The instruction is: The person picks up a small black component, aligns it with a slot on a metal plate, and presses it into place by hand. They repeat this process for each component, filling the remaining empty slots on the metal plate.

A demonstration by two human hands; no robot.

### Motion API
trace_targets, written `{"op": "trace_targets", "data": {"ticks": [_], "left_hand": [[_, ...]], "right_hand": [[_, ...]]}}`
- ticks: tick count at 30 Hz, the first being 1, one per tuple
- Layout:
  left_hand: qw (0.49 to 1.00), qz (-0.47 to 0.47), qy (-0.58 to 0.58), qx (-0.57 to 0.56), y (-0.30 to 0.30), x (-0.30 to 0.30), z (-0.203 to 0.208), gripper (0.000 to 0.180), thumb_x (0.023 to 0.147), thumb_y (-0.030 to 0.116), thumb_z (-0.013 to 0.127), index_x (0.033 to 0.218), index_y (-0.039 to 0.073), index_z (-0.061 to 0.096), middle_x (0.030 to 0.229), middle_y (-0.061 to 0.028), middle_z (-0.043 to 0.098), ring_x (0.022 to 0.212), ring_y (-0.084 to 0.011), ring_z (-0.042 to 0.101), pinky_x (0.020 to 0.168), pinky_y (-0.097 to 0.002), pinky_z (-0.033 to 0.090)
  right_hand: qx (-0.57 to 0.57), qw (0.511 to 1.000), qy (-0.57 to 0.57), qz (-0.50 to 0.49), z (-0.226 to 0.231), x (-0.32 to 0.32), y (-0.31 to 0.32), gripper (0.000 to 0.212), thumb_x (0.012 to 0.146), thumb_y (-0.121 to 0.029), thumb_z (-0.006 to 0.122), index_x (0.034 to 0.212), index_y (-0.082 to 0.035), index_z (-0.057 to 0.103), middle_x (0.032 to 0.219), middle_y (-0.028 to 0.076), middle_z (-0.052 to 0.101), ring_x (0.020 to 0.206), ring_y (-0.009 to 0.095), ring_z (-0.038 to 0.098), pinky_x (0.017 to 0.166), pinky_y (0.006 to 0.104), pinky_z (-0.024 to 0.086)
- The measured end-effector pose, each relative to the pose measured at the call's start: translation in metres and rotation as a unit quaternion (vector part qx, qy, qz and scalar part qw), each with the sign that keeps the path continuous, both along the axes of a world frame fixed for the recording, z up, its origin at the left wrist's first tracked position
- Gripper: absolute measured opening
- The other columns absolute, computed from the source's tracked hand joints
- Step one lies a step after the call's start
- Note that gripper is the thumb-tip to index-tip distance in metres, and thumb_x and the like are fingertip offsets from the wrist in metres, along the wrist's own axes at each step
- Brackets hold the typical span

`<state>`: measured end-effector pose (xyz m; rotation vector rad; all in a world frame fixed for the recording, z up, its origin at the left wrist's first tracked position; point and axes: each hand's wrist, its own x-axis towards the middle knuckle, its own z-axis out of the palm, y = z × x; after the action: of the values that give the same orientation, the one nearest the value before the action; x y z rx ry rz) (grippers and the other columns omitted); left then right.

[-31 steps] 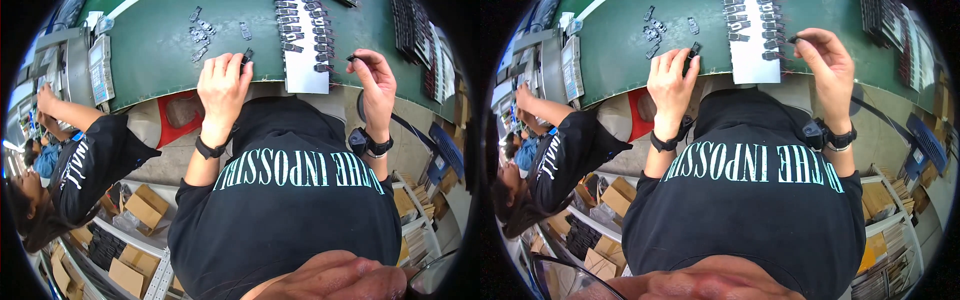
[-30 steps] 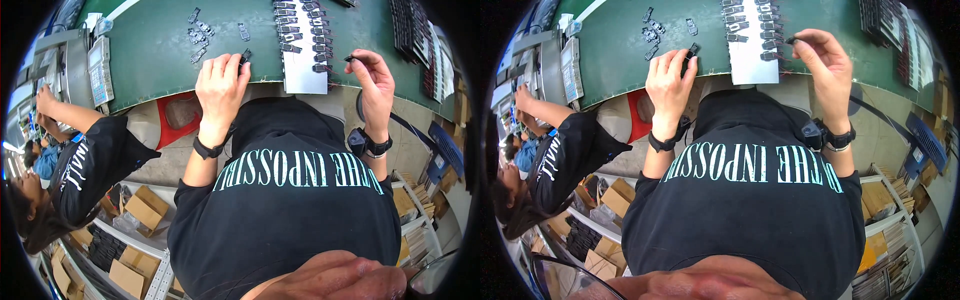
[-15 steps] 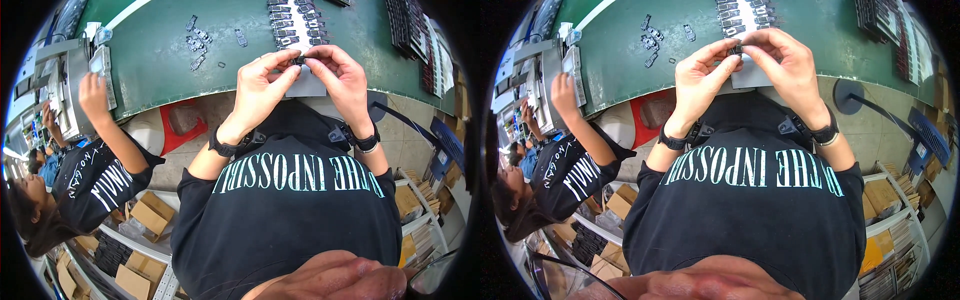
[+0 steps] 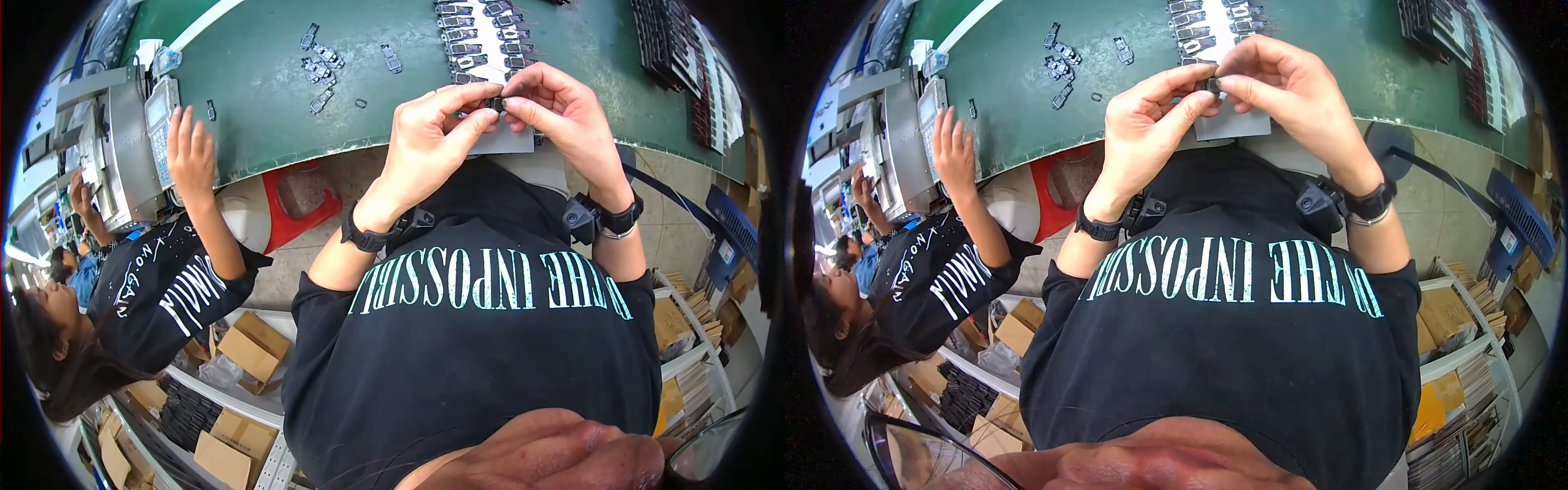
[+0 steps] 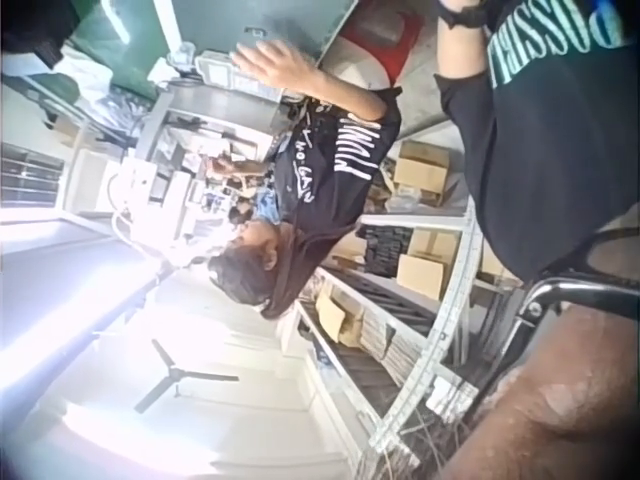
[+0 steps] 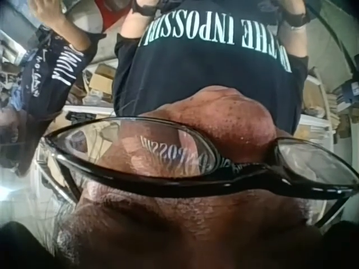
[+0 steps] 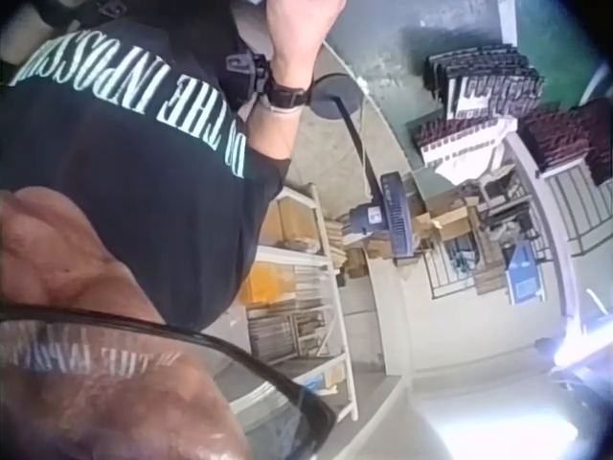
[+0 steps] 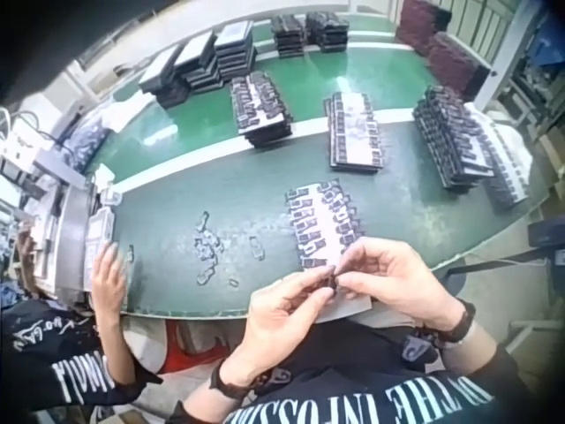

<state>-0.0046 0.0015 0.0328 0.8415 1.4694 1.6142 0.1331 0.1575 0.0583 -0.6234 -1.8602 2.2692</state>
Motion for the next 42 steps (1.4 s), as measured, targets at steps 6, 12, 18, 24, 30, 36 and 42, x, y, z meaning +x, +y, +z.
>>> {"op": "trace_targets", "data": {"ticks": [6, 12, 18, 24, 30, 36, 42], "left_hand": [[1.000, -0.007, 0.000, -0.013, 0.002, -0.010, 0.001, 0.027, 0.090, 0.000, 0.068, 0.116, 0.000, 0.070, 0.104, -0.0114, 0.073, 0.088, -0.0153, 0.072, 0.077, -0.0259, 0.059], [0.999, 0.016, 0.015, -0.029, 0.009, -0.010, 0.008, 0.022, 0.088, 0.001, 0.067, 0.110, 0.000, 0.070, 0.101, -0.0108, 0.073, 0.085, -0.0143, 0.071, 0.077, -0.0265, 0.059], [0.997, 0.009, 0.047, -0.060, 0.011, -0.012, 0.008, 0.021, 0.087, 0.004, 0.069, 0.107, -0.001, 0.070, 0.098, -0.0102, 0.072, 0.082, -0.0144, 0.070, 0.074, -0.0274, 0.058], [0.996, 0.039, 0.065, -0.046, 0.014, -0.022, 0.021, 0.022, 0.087, 0.006, 0.071, 0.108, -0.001, 0.069, 0.105, -0.0108, 0.070, 0.081, -0.0156, 0.070, 0.071, -0.0264, 0.057], [0.993, 0.084, 0.083, -0.027, 0.015, -0.029, 0.015, 0.020, 0.089, 0.003, 0.068, 0.109, -0.001, 0.069, 0.110, -0.0115, 0.068, 0.082, -0.0144, 0.070, 0.071, -0.0256, 0.057], [0.991, 0.070, 0.111, -0.014, 0.017, -0.017, 0.011, 0.016, 0.092, -0.003, 0.064, 0.107, -0.003, 0.069, 0.110, -0.0115, 0.068, 0.083, -0.0152, 0.070, 0.071, -0.0250, 0.057], [0.986, 0.106, 0.130, -0.002, 0.012, -0.022, 0.011, 0.015, 0.092, -0.004, 0.063, 0.106, -0.004, 0.069, 0.110, -0.0119, 0.068, 0.084, -0.0163, 0.070, 0.070, -0.0254, 0.057]], "right_hand": [[0.005, 1.000, -0.011, 0.025, 0.000, -0.011, 0.003, 0.025, 0.097, -0.006, 0.062, 0.120, 0.000, 0.053, 0.108, 0.005, 0.062, 0.092, 0.010, 0.062, 0.082, 0.0240, 0.051], [0.097, 0.994, 0.053, 0.005, -0.007, -0.021, -0.003, 0.027, 0.097, -0.003, 0.060, 0.122, -0.001, 0.052, 0.108, 0.005, 0.062, 0.094, 0.013, 0.062, 0.087, 0.0259, 0.051], [0.268, 0.963, -0.028, -0.026, 0.009, -0.017, -0.018, 0.029, 0.092, 0.002, 0.062, 0.120, 0.000, 0.055, 0.107, 0.004, 0.064, 0.092, 0.012, 0.061, 0.087, 0.0262, 0.050], [0.298, 0.950, -0.084, -0.039, 0.005, 0.002, -0.006, 0.018, 0.089, 0.001, 0.067, 0.106, -0.001, 0.065, 0.104, 0.006, 0.066, 0.089, 0.012, 0.063, 0.080, 0.0263, 0.051], [0.479, 0.871, -0.070, -0.088, -0.007, 0.008, -0.010, 0.014, 0.083, 0.000, 0.072, 0.096, -0.003, 0.070, 0.097, 0.009, 0.064, 0.085, 0.022, 0.064, 0.073, 0.0310, 0.051], [0.545, 0.829, -0.035, -0.118, -0.013, 0.013, -0.004, 0.018, 0.081, 0.001, 0.072, 0.098, -0.003, 0.070, 0.095, 0.009, 0.063, 0.086, 0.026, 0.064, 0.075, 0.0343, 0.050], [0.552, 0.811, -0.011, -0.194, 0.000, 0.009, 0.042, 0.016, 0.086, -0.002, 0.069, 0.101, -0.004, 0.072, 0.096, 0.010, 0.066, 0.089, 0.026, 0.065, 0.078, 0.0331, 0.051]]}}
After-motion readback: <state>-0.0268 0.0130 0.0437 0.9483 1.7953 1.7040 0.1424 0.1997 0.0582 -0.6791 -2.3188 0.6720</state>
